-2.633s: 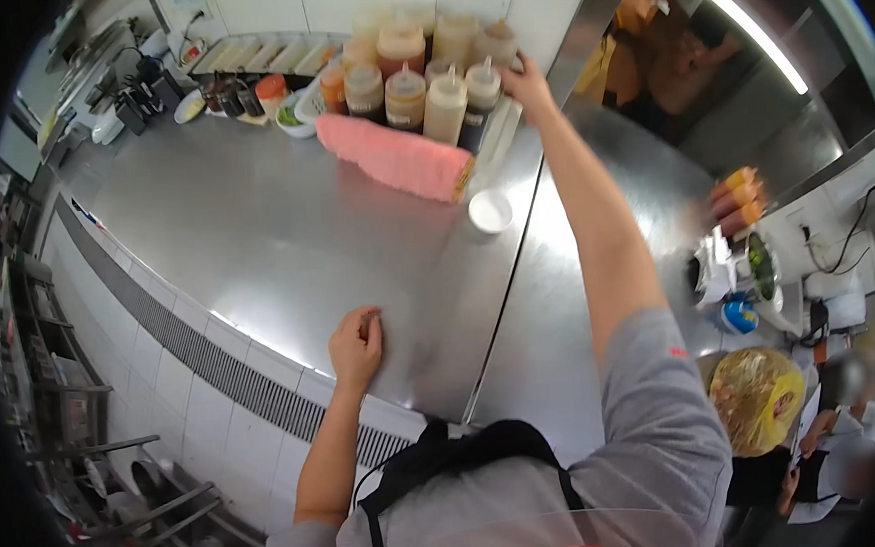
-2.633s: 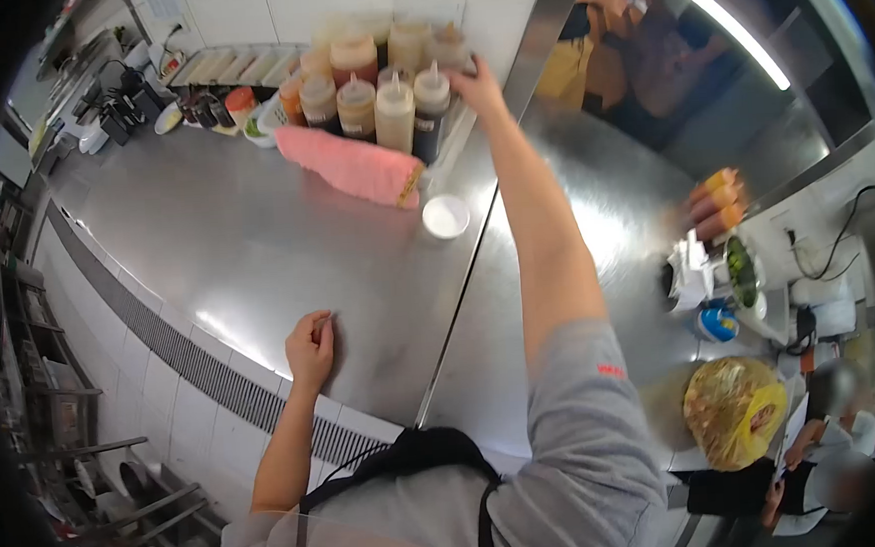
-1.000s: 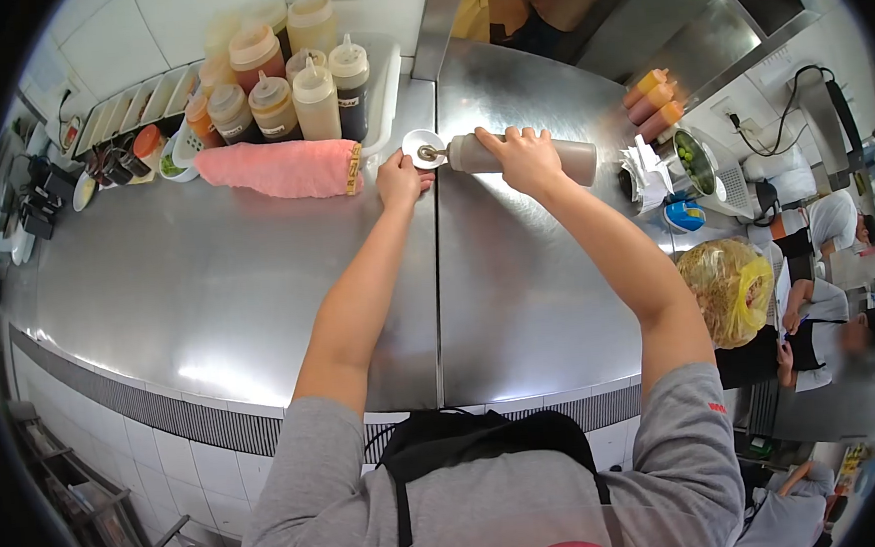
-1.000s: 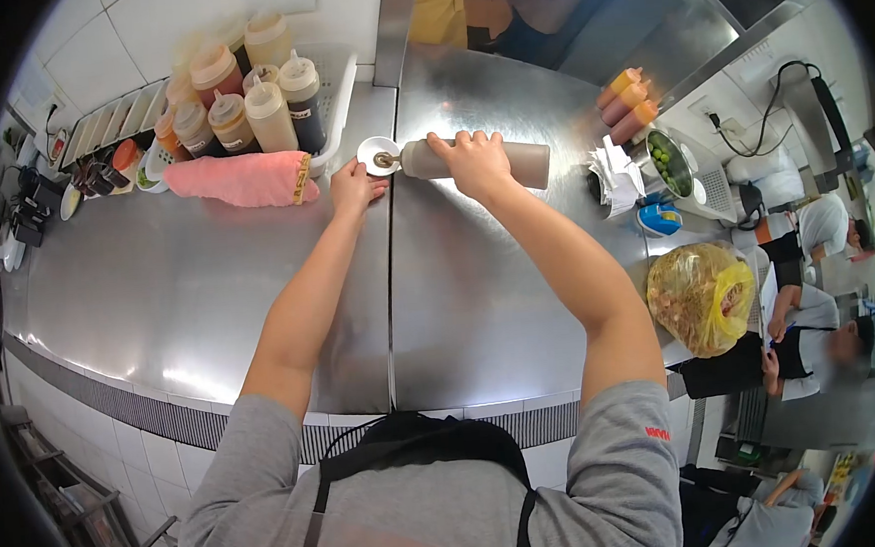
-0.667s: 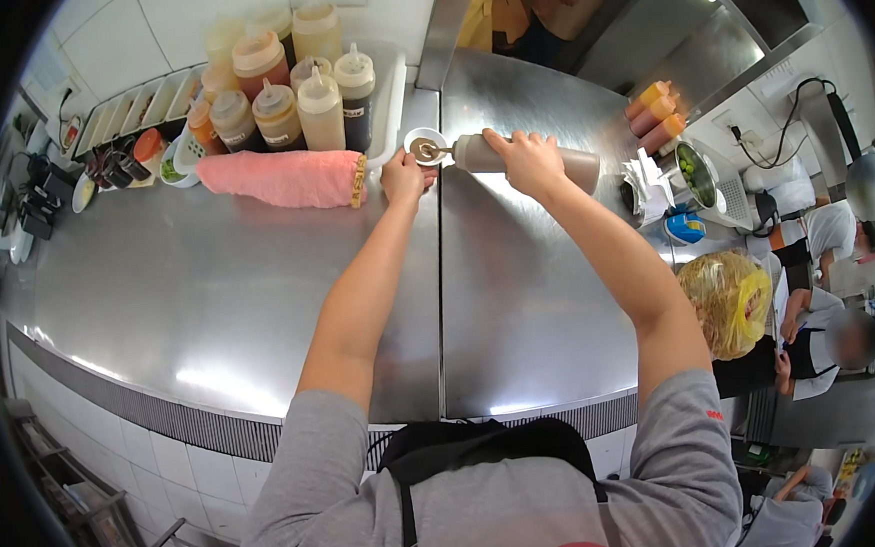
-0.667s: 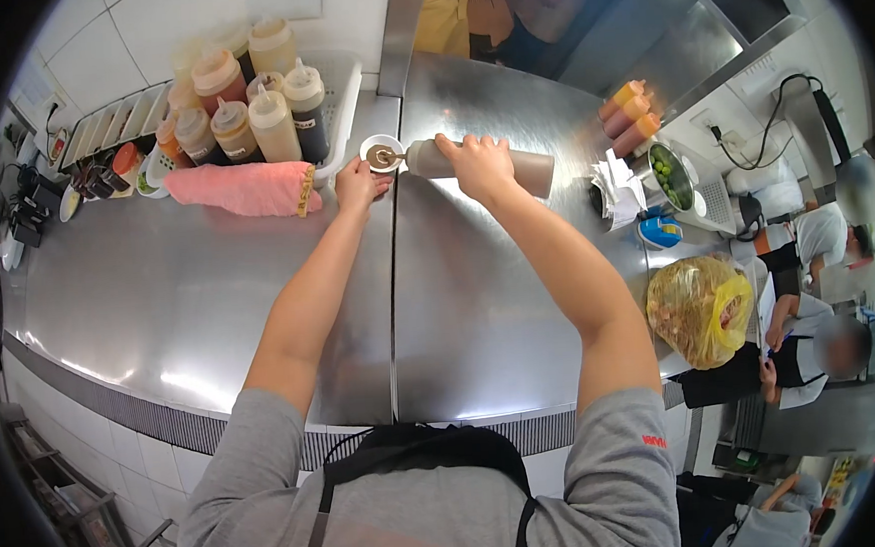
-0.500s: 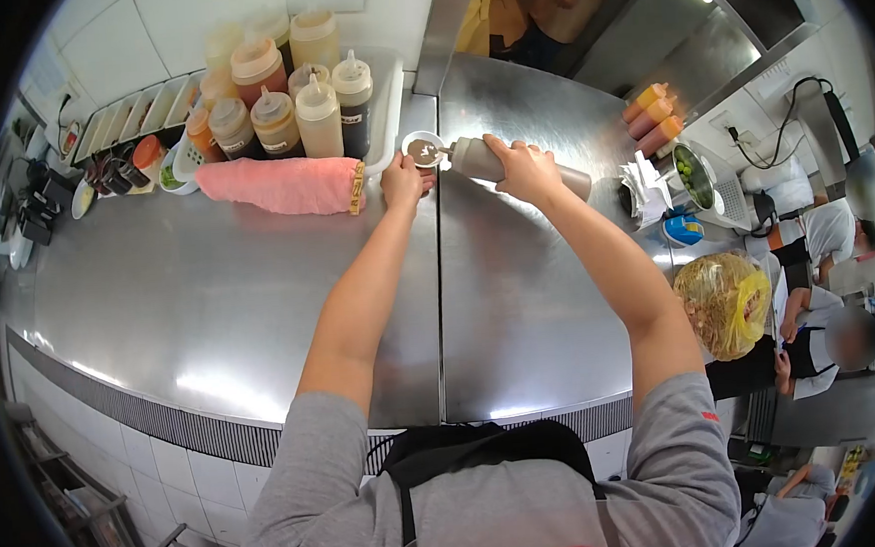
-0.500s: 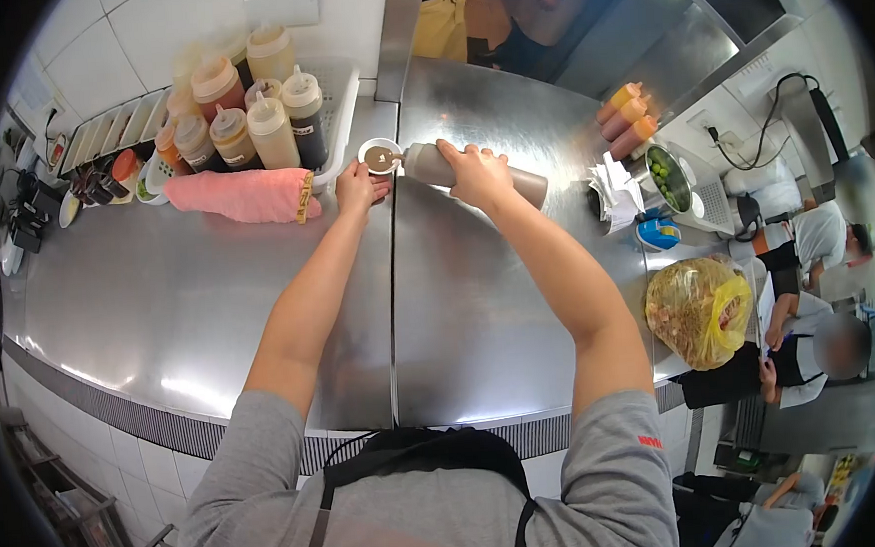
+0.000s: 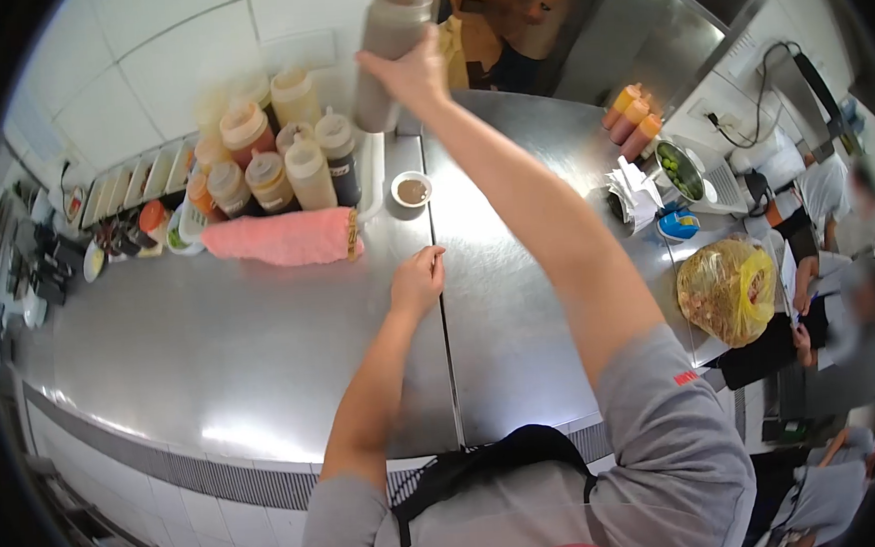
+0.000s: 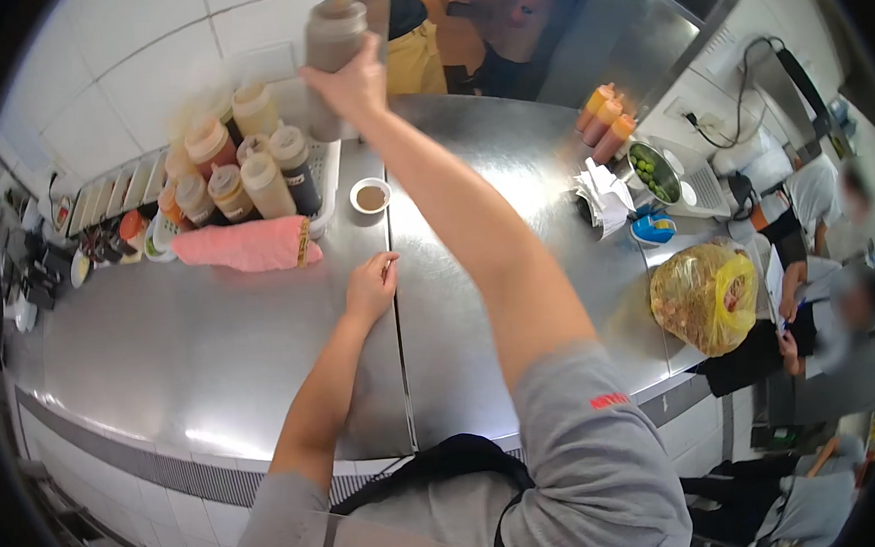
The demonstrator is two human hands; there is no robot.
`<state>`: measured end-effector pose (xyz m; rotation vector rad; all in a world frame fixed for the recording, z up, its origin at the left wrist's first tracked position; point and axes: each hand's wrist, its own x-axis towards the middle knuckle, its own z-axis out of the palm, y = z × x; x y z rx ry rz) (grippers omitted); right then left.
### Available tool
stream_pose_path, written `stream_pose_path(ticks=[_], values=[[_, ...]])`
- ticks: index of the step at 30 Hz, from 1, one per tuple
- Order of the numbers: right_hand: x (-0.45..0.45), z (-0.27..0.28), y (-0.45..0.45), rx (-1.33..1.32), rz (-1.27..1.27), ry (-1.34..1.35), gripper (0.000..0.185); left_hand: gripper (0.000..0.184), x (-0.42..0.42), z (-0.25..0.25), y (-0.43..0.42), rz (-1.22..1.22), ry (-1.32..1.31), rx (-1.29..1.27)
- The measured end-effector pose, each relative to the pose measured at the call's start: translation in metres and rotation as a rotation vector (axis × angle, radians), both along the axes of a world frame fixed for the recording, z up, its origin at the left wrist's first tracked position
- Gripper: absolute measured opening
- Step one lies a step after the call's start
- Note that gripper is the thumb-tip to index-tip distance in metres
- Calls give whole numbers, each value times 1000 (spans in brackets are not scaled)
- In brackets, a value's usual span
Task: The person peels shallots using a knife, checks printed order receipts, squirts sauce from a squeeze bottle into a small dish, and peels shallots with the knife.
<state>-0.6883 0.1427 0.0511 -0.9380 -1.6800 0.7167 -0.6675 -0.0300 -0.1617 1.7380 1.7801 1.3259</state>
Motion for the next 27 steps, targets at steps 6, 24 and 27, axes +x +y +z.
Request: stream_pose_path(ticks=[6,24,27], values=[[-59,-47,19,-185,50,102,81,12,6,8,4,15,148,-108],[181,-66,-139,44,417,-88,25,25,10,-4,5,87,186,-55],[325,-109,-210,-196,370,-213,18,25,14,-15,-10,189,138,-44]])
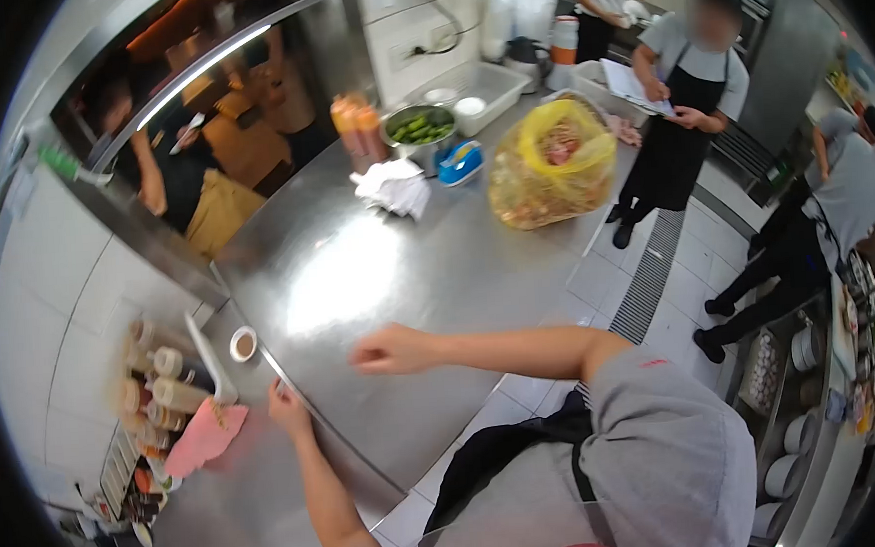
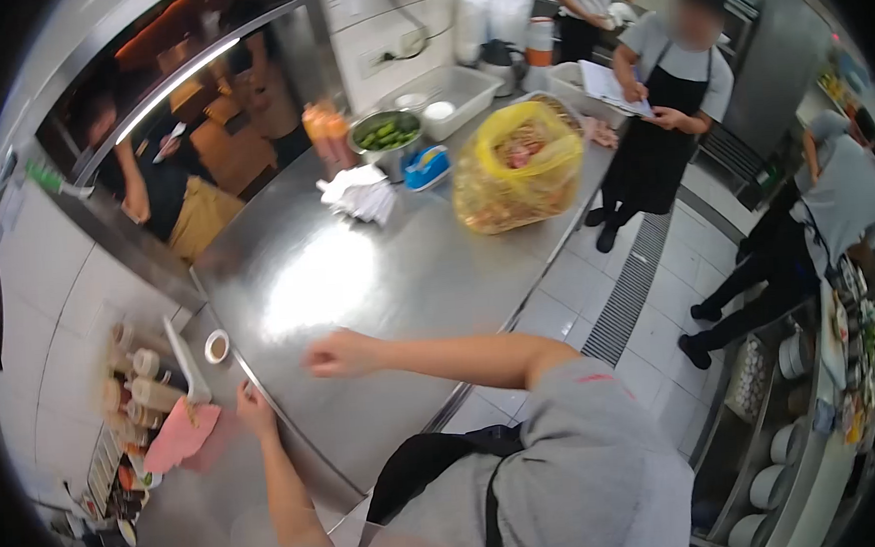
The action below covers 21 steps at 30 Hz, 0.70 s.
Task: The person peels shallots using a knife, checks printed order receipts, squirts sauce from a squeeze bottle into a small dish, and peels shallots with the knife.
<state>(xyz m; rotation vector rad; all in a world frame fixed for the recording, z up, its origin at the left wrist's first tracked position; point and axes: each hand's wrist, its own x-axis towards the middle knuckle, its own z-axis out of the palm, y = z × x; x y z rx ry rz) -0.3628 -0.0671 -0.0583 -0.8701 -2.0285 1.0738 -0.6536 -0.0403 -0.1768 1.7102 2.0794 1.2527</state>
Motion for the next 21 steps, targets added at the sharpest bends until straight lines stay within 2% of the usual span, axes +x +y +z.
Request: stream_pose_path(ticks=[2,3,4,5,7,8,10,12,13,15,17,19,21], values=[[100,-45,-49,-135,-130,-39,20,24,20,-9,-17,27,3,21],[148,-55,-80,-391,-295,-141,28,24,34,-14,-27,112,-124,72],[193,-66,-112,-440,-461,-118,35,23,50,-15,-35,202,-248,118],[233,-81,-138,-591,-689,-180,38,23,86,-6,-45,197,-241,116],[303,-99,-184,-723,-934,65,32,23,195,19,-72,-10,-549,-29],[326,-100,-193,-735,-925,55,32,23,242,8,-77,-211,-519,-17],[373,-94,-210,-493,-1070,130,27,20,372,38,-104,-463,-555,-38],[416,-84,-216,-302,-964,173,21,19,472,32,-114,-689,-537,-36],[432,-79,-218,-337,-946,171,21,18,515,17,-115,-770,-523,6],[463,-61,-218,-136,-918,52,18,18,577,57,-132,-944,-444,28],[490,-51,-229,-146,-898,25,16,19,609,78,-136,-984,-404,-24],[514,-65,-240,-256,-923,181,15,19,638,90,-128,-1034,-358,-57],[538,-77,-241,-331,-942,213,15,18,655,91,-122,-1039,-322,-81]])
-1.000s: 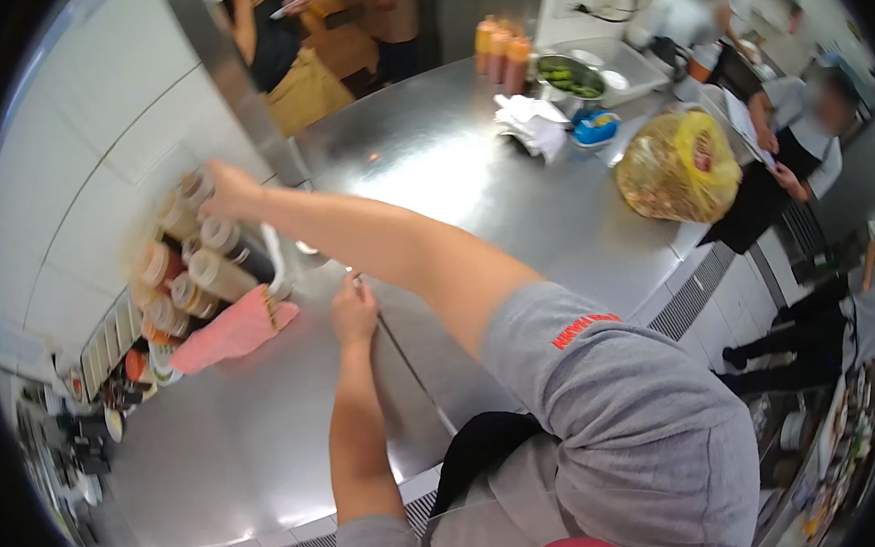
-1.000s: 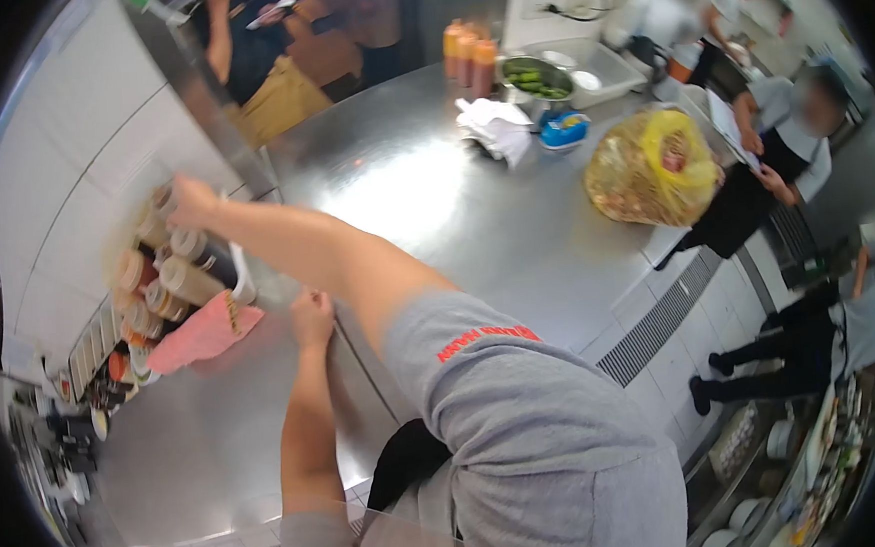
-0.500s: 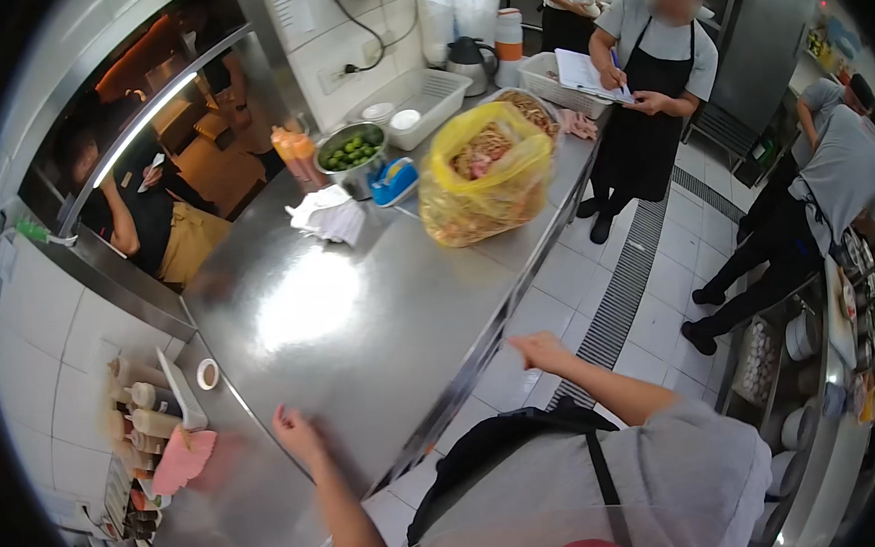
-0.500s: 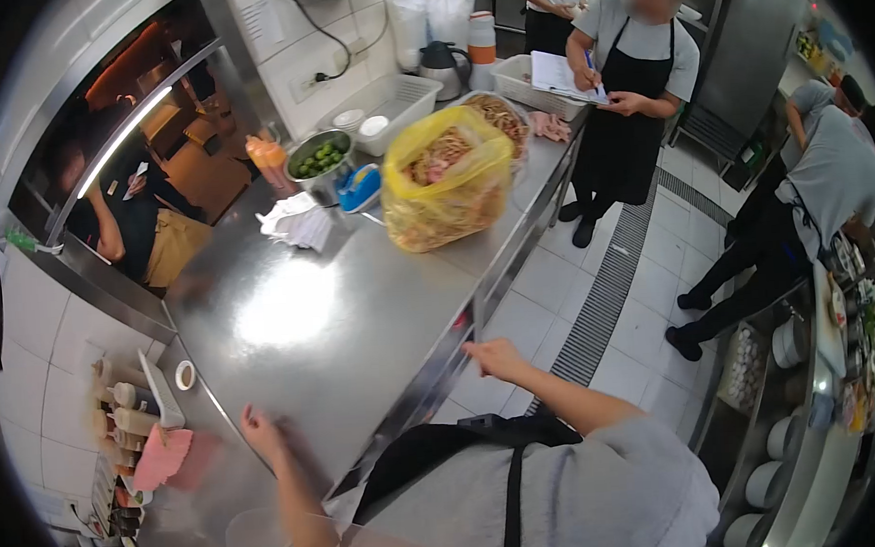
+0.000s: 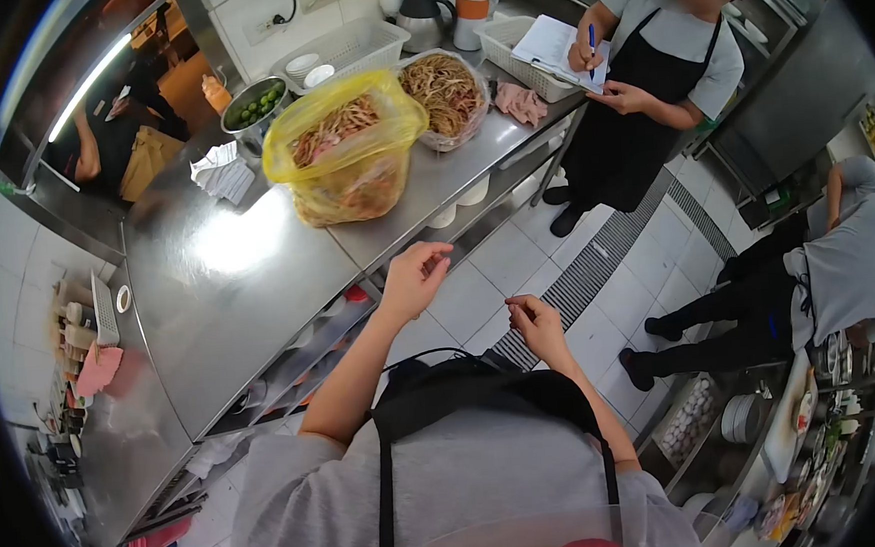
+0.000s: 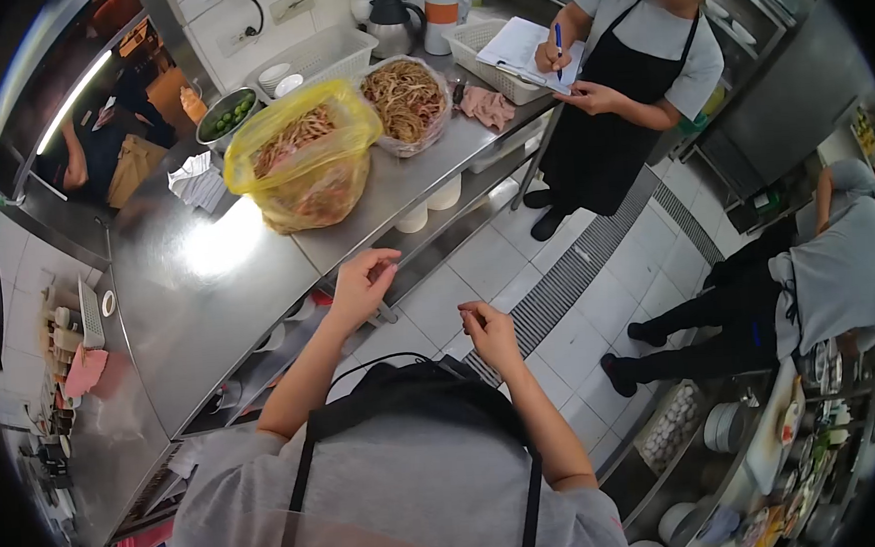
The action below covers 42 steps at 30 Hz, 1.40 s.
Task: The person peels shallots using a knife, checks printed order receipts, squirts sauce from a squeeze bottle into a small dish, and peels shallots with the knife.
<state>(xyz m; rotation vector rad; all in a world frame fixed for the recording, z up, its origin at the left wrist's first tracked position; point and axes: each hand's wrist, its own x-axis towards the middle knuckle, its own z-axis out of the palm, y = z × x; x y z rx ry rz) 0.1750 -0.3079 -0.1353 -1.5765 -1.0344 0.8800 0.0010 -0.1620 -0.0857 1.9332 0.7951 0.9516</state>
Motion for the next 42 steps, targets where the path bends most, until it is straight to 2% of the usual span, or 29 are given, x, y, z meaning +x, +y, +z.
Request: stream_pose_path(ticks=[4,6,12,14,16,19,22,24,26,29,31,32,34,36,38,40,41,42], values=[[34,-8,29,-69,-72,-159,14,16,18,-16,18,-45,114,-23],[50,-10,59,32,-111,-208,15,16,23,-20,28,-54,132,-35],[97,17,163,100,-179,-361,17,15,40,-18,66,-109,129,-99],[112,26,203,155,-184,-372,16,15,56,-20,86,-125,106,-75],[126,26,243,222,-163,-536,15,15,78,-19,106,-122,44,88],[143,38,303,269,-127,-659,13,15,112,-3,136,-104,-55,192],[167,46,369,255,-111,-765,14,17,135,1,160,-83,-56,207],[184,34,407,152,-198,-777,21,19,152,-2,176,-23,-82,246],[197,17,432,57,-183,-800,27,21,170,-5,196,54,-112,288],[207,17,445,-137,-137,-803,39,21,197,-9,239,253,0,320],[207,21,446,-270,-122,-744,49,22,208,-22,272,297,469,446],[208,19,447,-262,-94,-745,49,22,213,-23,278,323,479,438],[217,17,454,-325,14,-785,52,22,226,-26,291,285,882,332],[225,15,457,-292,72,-820,49,18,237,-26,291,355,895,352],[231,14,454,-236,148,-700,44,14,243,-28,289,401,919,375],[231,17,452,-282,170,-595,41,16,242,-28,290,454,814,320],[231,16,451,-230,121,-598,42,18,240,-23,287,488,697,292],[231,15,451,-177,72,-600,42,18,237,-17,285,498,706,294]])
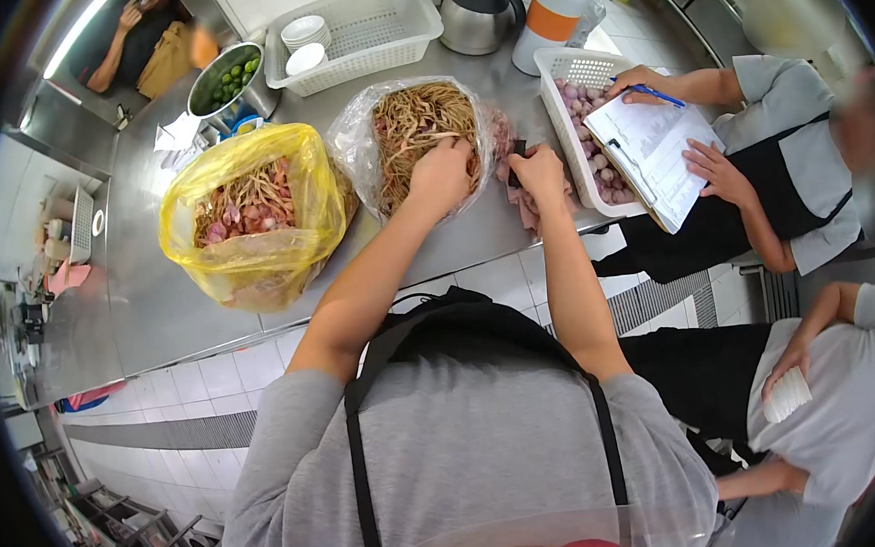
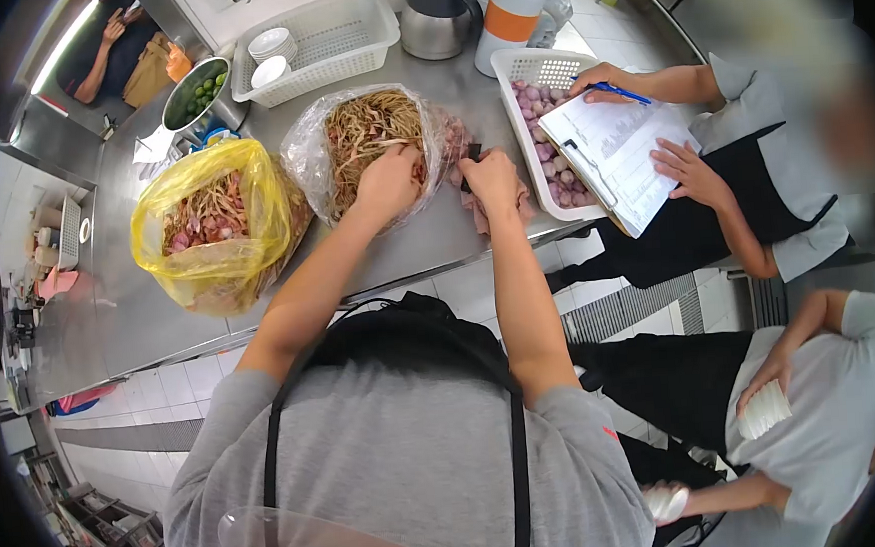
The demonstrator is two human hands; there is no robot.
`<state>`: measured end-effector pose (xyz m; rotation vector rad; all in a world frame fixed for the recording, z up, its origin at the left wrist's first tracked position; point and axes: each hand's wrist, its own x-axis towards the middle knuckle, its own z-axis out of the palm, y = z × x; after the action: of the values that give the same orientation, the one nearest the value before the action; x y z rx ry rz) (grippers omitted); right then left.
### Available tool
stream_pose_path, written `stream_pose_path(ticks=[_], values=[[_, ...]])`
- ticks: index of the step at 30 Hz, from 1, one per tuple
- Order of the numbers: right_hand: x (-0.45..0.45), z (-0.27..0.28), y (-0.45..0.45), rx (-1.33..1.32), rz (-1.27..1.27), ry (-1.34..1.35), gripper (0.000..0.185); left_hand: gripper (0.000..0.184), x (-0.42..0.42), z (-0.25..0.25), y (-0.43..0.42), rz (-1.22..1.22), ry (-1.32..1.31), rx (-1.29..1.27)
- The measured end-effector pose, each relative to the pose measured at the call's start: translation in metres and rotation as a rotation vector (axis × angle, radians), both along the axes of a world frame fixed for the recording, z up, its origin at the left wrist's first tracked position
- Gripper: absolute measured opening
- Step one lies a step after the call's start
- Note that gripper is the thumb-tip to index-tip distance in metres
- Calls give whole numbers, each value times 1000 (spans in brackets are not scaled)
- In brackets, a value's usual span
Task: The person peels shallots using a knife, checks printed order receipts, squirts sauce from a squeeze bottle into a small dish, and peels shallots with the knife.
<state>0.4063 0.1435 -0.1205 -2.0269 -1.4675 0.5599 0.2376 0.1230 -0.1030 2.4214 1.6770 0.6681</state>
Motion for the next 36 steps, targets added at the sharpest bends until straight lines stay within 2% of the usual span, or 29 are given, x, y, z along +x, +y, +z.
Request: stream_pose_path(ticks=[1,3,4,6,7,8,10,11,12,14,16,17,18,20,24,26,31,33,36], values=[[0,-1,0,2,11,8,42,20,-5,6,-3,22,-124,-35],[0,-4,-1,38,83,-158,41,23,-23,3,-5,9,-344,-24],[0,-6,-1,39,97,-150,41,23,-31,1,-9,24,-336,-21],[1,-6,2,39,106,-113,38,22,-49,6,-15,111,-542,-54],[3,-5,-1,68,108,-45,35,18,-58,2,-16,103,-691,-196],[5,-7,-1,117,90,7,36,18,-63,4,-18,119,-693,-184],[13,-16,-4,97,83,208,38,15,-69,4,-23,146,-1012,-458],[12,-14,-12,97,96,207,38,18,-69,3,-25,176,-1256,-570],[11,-7,-22,194,108,220,36,18,-68,1,-26,182,-1261,-559],[3,5,-40,290,129,239,33,23,-69,-6,-29,217,-1539,-574],[-7,10,-54,287,333,585,23,25,-72,-13,-29,216,-1521,-580],[-11,-49,-42,692,397,-150,15,24,-71,-17,-27,231,-1483,-521],[-25,-24,-50,691,398,-149,15,24,-70,-19,-27,244,-1445,-465],[-63,21,-68,-76,411,1108,15,25,-70,-21,-24,285,-1474,-490],[-92,22,-62,-203,446,1058,21,30,-75,-20,-22,332,-1604,-557],[-96,15,-57,-386,395,1130,27,30,-76,-21,-24,314,-1607,-554],[-102,-1,-60,-323,365,1101,30,32,-79,-28,-24,240,-1543,-544],[-100,0,-63,-419,386,1353,37,33,-80,-29,-23,189,-1564,-558],[-96,3,-61,-494,468,1458,41,34,-81,-27,-22,171,-1595,-552]])
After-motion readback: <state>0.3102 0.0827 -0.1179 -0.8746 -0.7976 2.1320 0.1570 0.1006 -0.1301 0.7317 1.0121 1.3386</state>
